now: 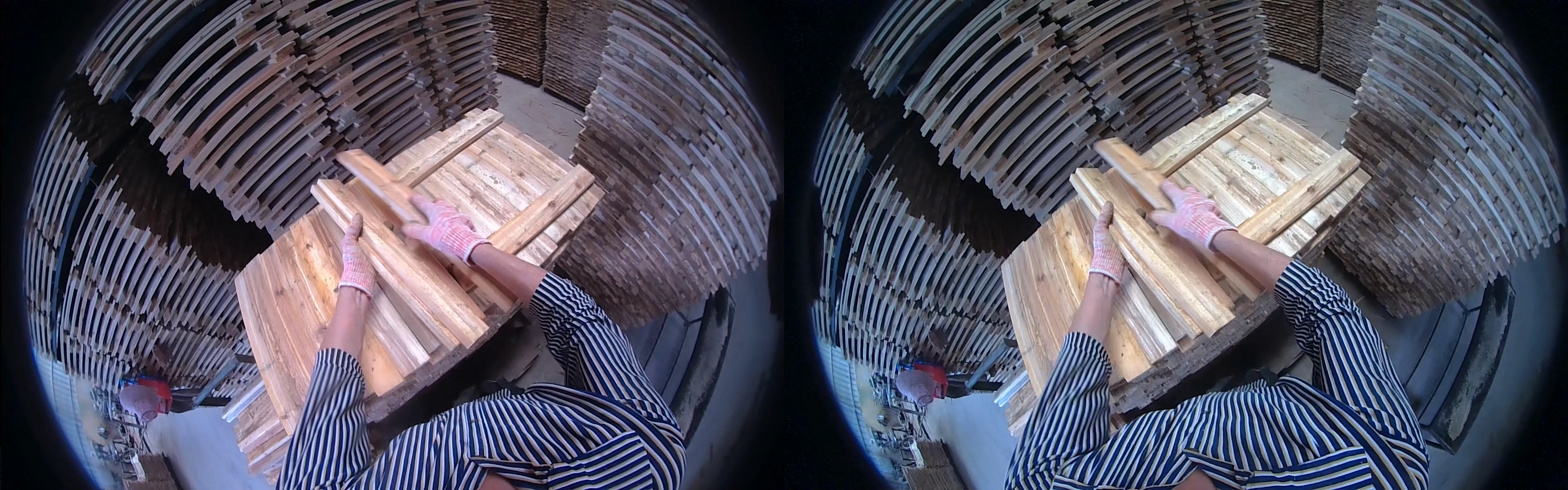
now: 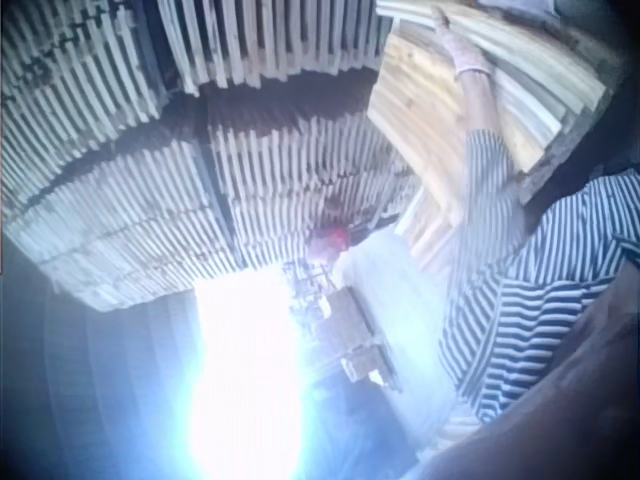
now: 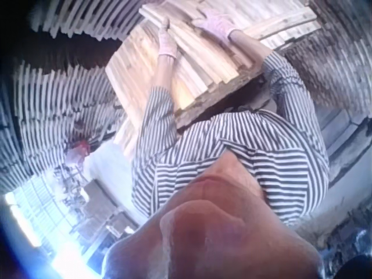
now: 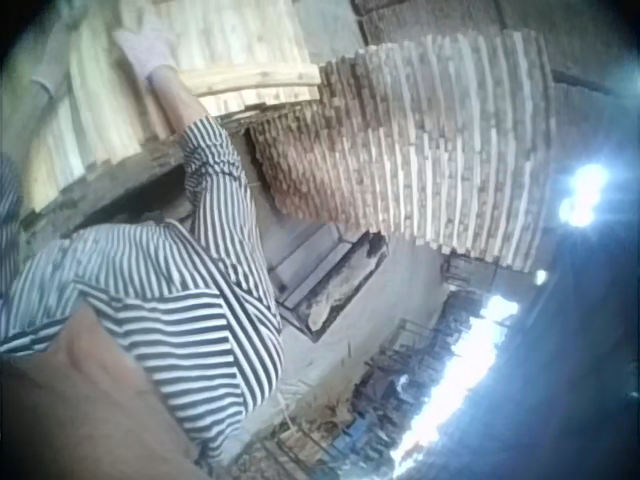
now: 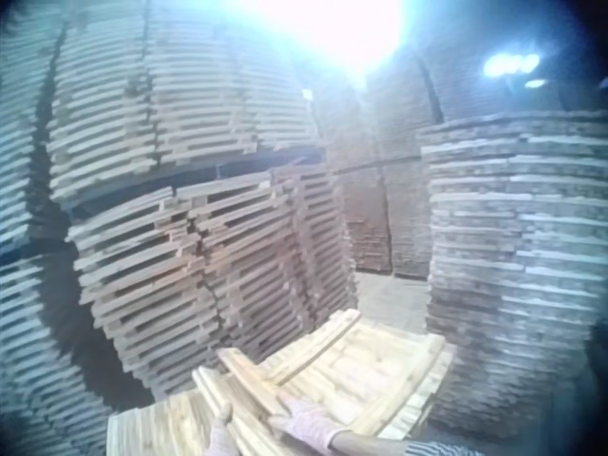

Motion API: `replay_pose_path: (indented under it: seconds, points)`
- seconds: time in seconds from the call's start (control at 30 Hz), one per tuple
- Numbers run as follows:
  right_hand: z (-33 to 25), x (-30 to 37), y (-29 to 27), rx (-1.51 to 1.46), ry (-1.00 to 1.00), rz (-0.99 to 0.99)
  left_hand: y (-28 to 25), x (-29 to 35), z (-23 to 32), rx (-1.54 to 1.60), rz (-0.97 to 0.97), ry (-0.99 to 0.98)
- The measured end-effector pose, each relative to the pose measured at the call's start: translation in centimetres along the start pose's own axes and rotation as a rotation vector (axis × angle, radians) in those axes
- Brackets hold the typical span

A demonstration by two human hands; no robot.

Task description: The person repeatedly picks up small wooden planks from a large pile and places them onto a growing stack. They handle the planks one at a time or in small groups, aligning them as they build the stack higher.

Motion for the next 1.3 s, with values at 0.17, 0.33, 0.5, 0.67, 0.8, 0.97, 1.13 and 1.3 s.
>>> replay_pose_path:
  seconds: [0.17, 0.33, 0.5, 0.67, 0.8, 0.97, 1.13, 1.3]
  points:
    - [4.6, -1.5, 2.5, 0.130, -0.023, 0.026, 1.8, -1.0, -1.0, -0.032, 0.026, -0.031]
    - [0.0, 0.7, 1.5, 0.098, -0.098, -0.122, 3.5, -1.0, -0.8, 0.038, 0.048, -0.056]
    - [1.7, 0.4, -0.8, -0.200, -0.211, 0.036, 3.9, -4.8, -1.6, -0.122, 0.080, 0.124]
    - [9.1, -1.4, -4.0, -0.058, 0.131, -0.110, 5.7, -3.9, -4.6, 0.055, 0.081, 0.004]
    - [8.7, -2.2, -1.9, 0.170, -0.033, -0.025, 6.5, -4.8, -5.5, 0.048, 0.114, -0.016]
    - [2.9, 0.1, -1.7, 0.006, -0.275, -0.097, 6.6, -7.5, -4.5, -0.354, -0.040, 0.131]
    - [17.9, -4.0, -8.4, 0.013, -0.201, 0.218, 11.5, -3.8, -8.9, -2.071, -0.250, 0.135]
    - [14.6, -2.7, -3.1, 0.316, -0.021, 0.094, 8.2, -1.3, -8.9, -2.148, -0.169, 0.264]
Point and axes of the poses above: each hand's wrist, its own x-axis away from the middle knuckle, its own y-axis out of the palm, z = x × y, the point moved 3 cm from there along -x, towards the middle knuckle, and after that the axes turned 7 degrees about -z, right-handed, at the moved point
